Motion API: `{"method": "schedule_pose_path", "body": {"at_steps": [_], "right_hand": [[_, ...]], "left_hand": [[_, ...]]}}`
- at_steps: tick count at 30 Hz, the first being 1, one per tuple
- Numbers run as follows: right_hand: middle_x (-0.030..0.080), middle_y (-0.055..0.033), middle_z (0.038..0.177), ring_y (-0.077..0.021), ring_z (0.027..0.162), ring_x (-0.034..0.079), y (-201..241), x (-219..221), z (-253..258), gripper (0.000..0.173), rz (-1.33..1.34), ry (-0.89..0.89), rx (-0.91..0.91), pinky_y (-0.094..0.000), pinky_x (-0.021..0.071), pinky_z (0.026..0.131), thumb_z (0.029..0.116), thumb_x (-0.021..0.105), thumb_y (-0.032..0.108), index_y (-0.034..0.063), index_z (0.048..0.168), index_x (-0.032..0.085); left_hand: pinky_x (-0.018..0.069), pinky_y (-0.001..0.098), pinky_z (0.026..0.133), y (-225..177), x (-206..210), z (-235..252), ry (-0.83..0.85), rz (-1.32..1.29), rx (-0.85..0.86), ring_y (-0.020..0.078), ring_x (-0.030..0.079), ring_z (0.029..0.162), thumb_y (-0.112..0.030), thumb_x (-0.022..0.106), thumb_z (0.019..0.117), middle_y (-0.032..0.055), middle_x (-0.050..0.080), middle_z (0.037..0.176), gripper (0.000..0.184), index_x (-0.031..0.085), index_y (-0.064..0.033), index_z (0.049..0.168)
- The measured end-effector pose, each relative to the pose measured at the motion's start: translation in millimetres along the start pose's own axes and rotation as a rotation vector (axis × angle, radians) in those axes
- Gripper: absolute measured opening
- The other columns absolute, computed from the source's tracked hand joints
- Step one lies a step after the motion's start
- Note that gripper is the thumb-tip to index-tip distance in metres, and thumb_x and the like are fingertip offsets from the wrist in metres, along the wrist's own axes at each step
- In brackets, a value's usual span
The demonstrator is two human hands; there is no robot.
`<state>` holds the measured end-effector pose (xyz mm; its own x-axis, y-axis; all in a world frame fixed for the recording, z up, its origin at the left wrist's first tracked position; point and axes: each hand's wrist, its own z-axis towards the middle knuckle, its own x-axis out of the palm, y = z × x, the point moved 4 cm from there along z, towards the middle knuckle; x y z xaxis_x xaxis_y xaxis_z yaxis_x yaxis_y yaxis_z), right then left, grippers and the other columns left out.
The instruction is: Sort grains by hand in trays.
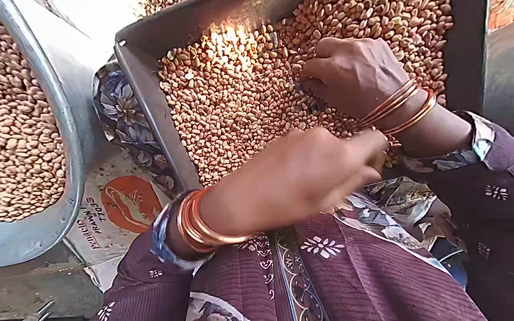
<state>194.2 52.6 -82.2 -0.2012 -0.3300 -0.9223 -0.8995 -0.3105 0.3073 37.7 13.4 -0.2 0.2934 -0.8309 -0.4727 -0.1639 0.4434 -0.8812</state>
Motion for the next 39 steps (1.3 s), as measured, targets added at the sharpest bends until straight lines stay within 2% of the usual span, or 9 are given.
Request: {"method": "schedule_pose_path", "body": {"at_steps": [4, 6, 8, 12, 16, 21, 29, 33, 39], "right_hand": [[0.066, -0.0238, 0.105, -0.0458, 0.089, 0.068, -2, 1, -1, 0.018, -0.031, -0.025, 0.023, -0.0592, 0.0522, 0.065, 0.1038, 0.052, 0.008, -0.0006, 0.106, 0.067], [0.065, -0.0237, 0.104, -0.0453, 0.089, 0.068, -2, 4, 0, 0.018, -0.052, -0.023, 0.033, -0.0574, 0.0526, 0.066, 0.1044, 0.051, 0.009, -0.0021, 0.105, 0.066], [0.064, -0.0238, 0.105, -0.0449, 0.09, 0.068, -1, 5, 0, 0.018, -0.066, -0.02, 0.053, -0.056, 0.0524, 0.065, 0.1051, 0.051, 0.009, -0.0027, 0.107, 0.064], [0.065, -0.0225, 0.108, -0.0431, 0.091, 0.069, -6, 4, -3, 0.016, -0.05, -0.058, 0.084, -0.0541, 0.0545, 0.066, 0.1028, 0.056, 0.01, -0.0008, 0.111, 0.065], [0.064, -0.0226, 0.102, -0.0424, 0.087, 0.069, -3, 1, -2, 0.012, -0.054, -0.075, 0.055, -0.0522, 0.0535, 0.063, 0.1012, 0.056, 0.004, -0.0038, 0.104, 0.065], [0.063, -0.0216, 0.101, -0.0393, 0.088, 0.068, -12, -4, -1, 0.021, 0.08, -0.105, 0.022, -0.0502, 0.056, 0.072, 0.1021, 0.061, 0.017, -0.0036, 0.103, 0.066], [0.062, -0.0196, 0.095, -0.0381, 0.085, 0.067, -15, -2, -8, 0.017, 0.097, -0.157, 0.022, -0.0486, 0.0551, 0.067, 0.1016, 0.055, 0.009, -0.0009, 0.1, 0.07], [0.062, -0.0201, 0.1, -0.0383, 0.089, 0.066, -16, -5, -10, 0.016, 0.102, -0.11, 0.071, -0.0493, 0.0556, 0.07, 0.0995, 0.057, 0.005, 0.0009, 0.106, 0.071], [0.064, -0.0194, 0.097, -0.0386, 0.086, 0.068, -12, -1, -6, 0.012, 0.024, -0.114, 0.076, -0.0484, 0.0555, 0.063, 0.1001, 0.061, 0.009, 0.0012, 0.103, 0.07]], "left_hand": [[0.0511, 0.0534, 0.063, 73, -29, 27, 0.005, 0.476, -0.46, 0.0352, 0.066, 0.071, -0.026, 0.051, 0.1084, 0.014, 0.064, 0.078, 0.025, 0.061, -0.0061, 0.121], [0.052, 0.0584, 0.07, 91, -30, 37, 0.045, 0.58, -0.543, 0.0436, 0.069, 0.084, -0.023, 0.049, 0.109, 0.0203, 0.067, 0.086, 0.027, 0.058, -0.0039, 0.125], [0.0521, 0.0595, 0.069, 102, -23, 42, 0.081, 0.622, -0.566, 0.0464, 0.069, 0.086, -0.021, 0.05, 0.1085, 0.0223, 0.066, 0.086, 0.026, 0.056, -0.0026, 0.126], [0.0517, 0.0556, 0.061, 106, -9, 39, 0.041, 0.677, -0.537, 0.0441, 0.069, 0.074, -0.021, 0.047, 0.1085, 0.0192, 0.065, 0.077, 0.029, 0.057, -0.0027, 0.129], [0.0496, 0.0497, 0.052, 105, -1, 37, -0.072, 0.734, -0.502, 0.0395, 0.067, 0.063, -0.015, 0.048, 0.1067, 0.0153, 0.062, 0.066, 0.029, 0.059, -0.0012, 0.13], [0.05, 0.0496, 0.052, 104, -3, 36, -0.045, 0.708, -0.53, 0.039, 0.066, 0.06, -0.02, 0.054, 0.106, 0.015, 0.06, 0.065, 0.031, 0.057, -0.0022, 0.131], [0.0497, 0.0486, 0.05, 106, -1, 34, -0.131, 0.7, -0.475, 0.0376, 0.065, 0.059, -0.022, 0.053, 0.1075, 0.0143, 0.06, 0.064, 0.027, 0.061, -0.0018, 0.123], [0.0504, 0.0494, 0.05, 104, -3, 35, -0.083, 0.701, -0.486, 0.0381, 0.066, 0.059, -0.021, 0.055, 0.1066, 0.0148, 0.061, 0.065, 0.031, 0.059, -0.0025, 0.131], [0.0468, 0.0437, 0.046, 102, -2, 34, -0.126, 0.746, -0.399, 0.0333, 0.063, 0.054, -0.009, 0.056, 0.1025, 0.0123, 0.058, 0.062, 0.024, 0.062, -0.0019, 0.125]]}}
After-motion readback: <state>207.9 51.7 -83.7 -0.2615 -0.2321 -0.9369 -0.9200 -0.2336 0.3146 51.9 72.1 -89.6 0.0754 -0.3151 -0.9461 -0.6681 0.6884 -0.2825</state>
